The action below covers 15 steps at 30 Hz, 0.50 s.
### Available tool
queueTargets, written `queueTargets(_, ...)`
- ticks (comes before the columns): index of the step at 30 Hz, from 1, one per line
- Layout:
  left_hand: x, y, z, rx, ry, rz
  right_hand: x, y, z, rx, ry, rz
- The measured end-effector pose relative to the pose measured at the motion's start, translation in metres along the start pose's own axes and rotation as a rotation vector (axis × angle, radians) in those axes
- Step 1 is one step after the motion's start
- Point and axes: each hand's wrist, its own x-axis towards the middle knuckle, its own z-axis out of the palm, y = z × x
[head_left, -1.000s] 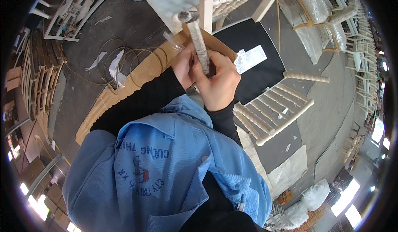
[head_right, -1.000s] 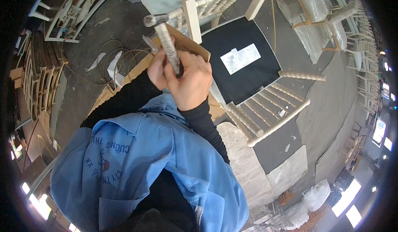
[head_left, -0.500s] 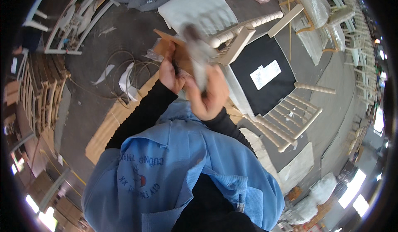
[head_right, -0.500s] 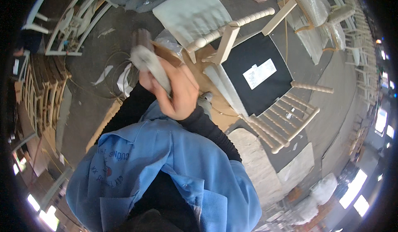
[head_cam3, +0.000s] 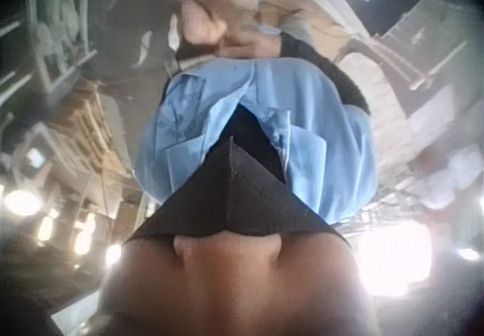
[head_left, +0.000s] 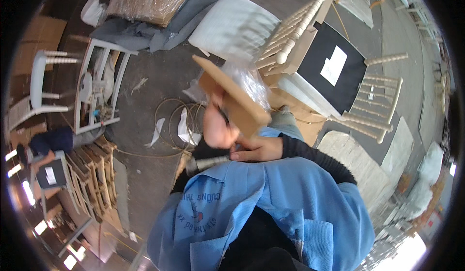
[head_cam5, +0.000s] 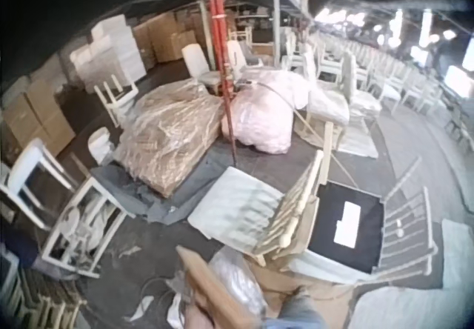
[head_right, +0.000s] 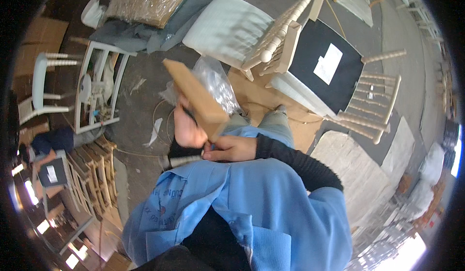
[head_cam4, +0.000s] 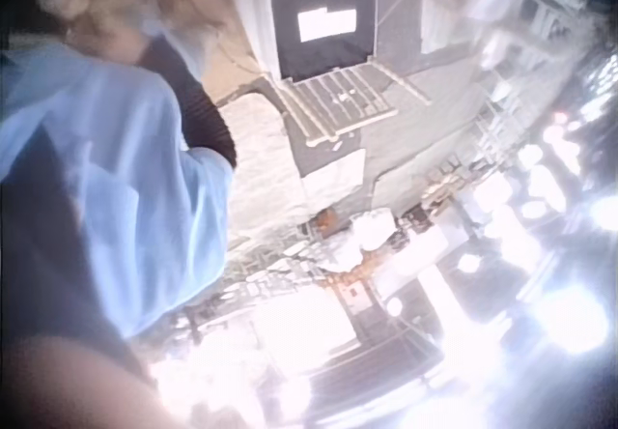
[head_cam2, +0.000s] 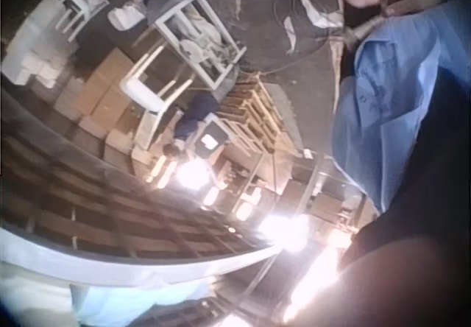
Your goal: The person assembles a white wooden chair by attaching the backrest to the seat frame. They use a hammer to tap a metal bracket into place on the underside of the seat, then position and secure the backrest. The person handles the chair, hammer, and bracket throughout the process.
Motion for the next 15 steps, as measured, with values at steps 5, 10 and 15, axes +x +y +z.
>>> queueTargets(5, -0.032, -0.011, -0.028, -0.159, -0.428, -0.166, -0.051, -0.007, -0.056, -0.428, 0.092, -0.195)
queueTargets(10, -0.021, -0.019, -0.049, -0.058, -0.563, 0.067, -0.114, 0.035, -0.204, -0.594, 1.389, -0.158)
queueTargets(15, -0.018, -0.038, -0.078, -0.047, -0.175, 0.135, -0.07, 0.072, -0.338, -0.767, 1.361, -0.366)
